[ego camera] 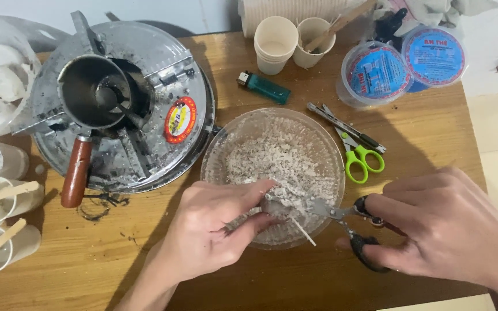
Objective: A person uses scissors to trim and shape a small piece of wax over a bowl of wax shavings at a workbench.
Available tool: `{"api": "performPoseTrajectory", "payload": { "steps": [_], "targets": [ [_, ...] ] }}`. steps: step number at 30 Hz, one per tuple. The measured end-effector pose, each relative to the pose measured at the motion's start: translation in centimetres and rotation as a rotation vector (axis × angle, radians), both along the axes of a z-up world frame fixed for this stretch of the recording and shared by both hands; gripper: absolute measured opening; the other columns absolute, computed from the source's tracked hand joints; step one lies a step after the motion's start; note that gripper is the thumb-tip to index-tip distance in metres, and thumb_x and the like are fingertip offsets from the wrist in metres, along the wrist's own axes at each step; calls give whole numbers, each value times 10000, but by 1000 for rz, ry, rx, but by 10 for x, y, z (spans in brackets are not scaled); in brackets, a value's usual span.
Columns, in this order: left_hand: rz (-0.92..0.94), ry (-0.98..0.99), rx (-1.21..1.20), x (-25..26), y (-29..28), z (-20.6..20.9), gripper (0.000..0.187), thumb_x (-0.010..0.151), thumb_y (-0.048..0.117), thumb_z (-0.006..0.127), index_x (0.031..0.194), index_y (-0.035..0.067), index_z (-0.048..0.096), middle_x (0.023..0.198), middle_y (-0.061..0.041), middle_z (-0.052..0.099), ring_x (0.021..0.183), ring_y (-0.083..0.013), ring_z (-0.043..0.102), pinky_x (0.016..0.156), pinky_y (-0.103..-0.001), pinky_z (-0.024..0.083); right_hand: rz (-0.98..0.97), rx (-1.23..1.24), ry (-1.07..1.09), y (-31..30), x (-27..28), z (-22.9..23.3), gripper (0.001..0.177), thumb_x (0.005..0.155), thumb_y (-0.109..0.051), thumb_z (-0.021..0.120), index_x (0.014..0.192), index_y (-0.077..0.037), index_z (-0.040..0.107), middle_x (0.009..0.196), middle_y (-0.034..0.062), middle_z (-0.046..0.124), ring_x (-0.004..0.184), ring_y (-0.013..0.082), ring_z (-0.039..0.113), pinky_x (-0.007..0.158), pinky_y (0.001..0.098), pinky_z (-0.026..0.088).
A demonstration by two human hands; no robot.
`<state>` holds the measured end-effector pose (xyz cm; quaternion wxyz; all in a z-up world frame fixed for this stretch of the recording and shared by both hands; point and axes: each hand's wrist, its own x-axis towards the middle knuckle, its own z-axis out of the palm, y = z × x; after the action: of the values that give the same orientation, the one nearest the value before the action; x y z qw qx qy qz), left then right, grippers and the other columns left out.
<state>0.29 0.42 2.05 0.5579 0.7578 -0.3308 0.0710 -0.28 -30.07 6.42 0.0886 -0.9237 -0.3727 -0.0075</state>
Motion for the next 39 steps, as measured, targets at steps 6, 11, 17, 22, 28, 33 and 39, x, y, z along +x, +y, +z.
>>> {"api": "performPoseTrajectory", "payload": {
  "steps": [6, 11, 17, 22, 28, 33, 39],
  "targets": [
    [16, -7, 7, 0, 1, -6, 247, 892, -11, 754, 1129, -42, 691, 669, -37, 600, 527, -191, 545, 536, -295, 552, 13, -4, 30, -6, 1, -4, 512, 834, -543, 723, 579, -172, 480, 437, 1, 350, 355, 246, 390, 379, 429, 265],
    [-20, 33, 3, 2, 1, -4, 293, 903, 4, 755, 1180, -52, 677, 690, -54, 591, 525, -200, 491, 512, -292, 494, 34, -71, 39, -19, 0, -11, 400, 898, -464, 661, 646, -182, 532, 456, 8, 410, 392, 278, 458, 393, 457, 316],
    [-32, 34, 14, 3, 2, -1, 329, 913, 30, 762, 1225, -11, 664, 855, -82, 702, 542, -192, 596, 571, -273, 576, -24, -35, 77, -9, 2, -6, 475, 787, -536, 742, 589, -180, 498, 434, 3, 434, 373, 275, 447, 386, 454, 320],
    [-32, 30, 44, 3, 5, -4, 365, 928, 43, 772, 1270, 17, 648, 761, -60, 667, 544, -226, 525, 568, -299, 519, -60, -91, 43, -5, 2, -6, 478, 753, -634, 732, 663, -199, 554, 504, 1, 519, 464, 279, 526, 390, 461, 357],
    [14, -49, 46, 3, 4, -6, 360, 910, 27, 772, 1244, -19, 644, 1106, -146, 793, 865, -260, 838, 711, -326, 679, 21, -100, 14, -10, 1, -15, 518, 777, -628, 745, 642, -188, 507, 445, 4, 435, 413, 263, 473, 357, 477, 312],
    [6, -77, 68, 6, 4, -1, 274, 937, 27, 723, 1181, -68, 641, 871, -107, 747, 728, -261, 758, 711, -348, 669, 19, -117, 78, -16, 0, -23, 465, 819, -551, 714, 626, -218, 453, 464, -23, 435, 364, 263, 475, 388, 453, 305],
    [7, -103, 61, 8, 4, -4, 328, 939, 14, 723, 1226, -88, 600, 966, -163, 774, 810, -280, 806, 816, -384, 711, -14, -115, 119, -16, 2, -23, 437, 889, -524, 682, 656, -217, 477, 496, 0, 469, 416, 292, 516, 428, 472, 331]
  ]
}}
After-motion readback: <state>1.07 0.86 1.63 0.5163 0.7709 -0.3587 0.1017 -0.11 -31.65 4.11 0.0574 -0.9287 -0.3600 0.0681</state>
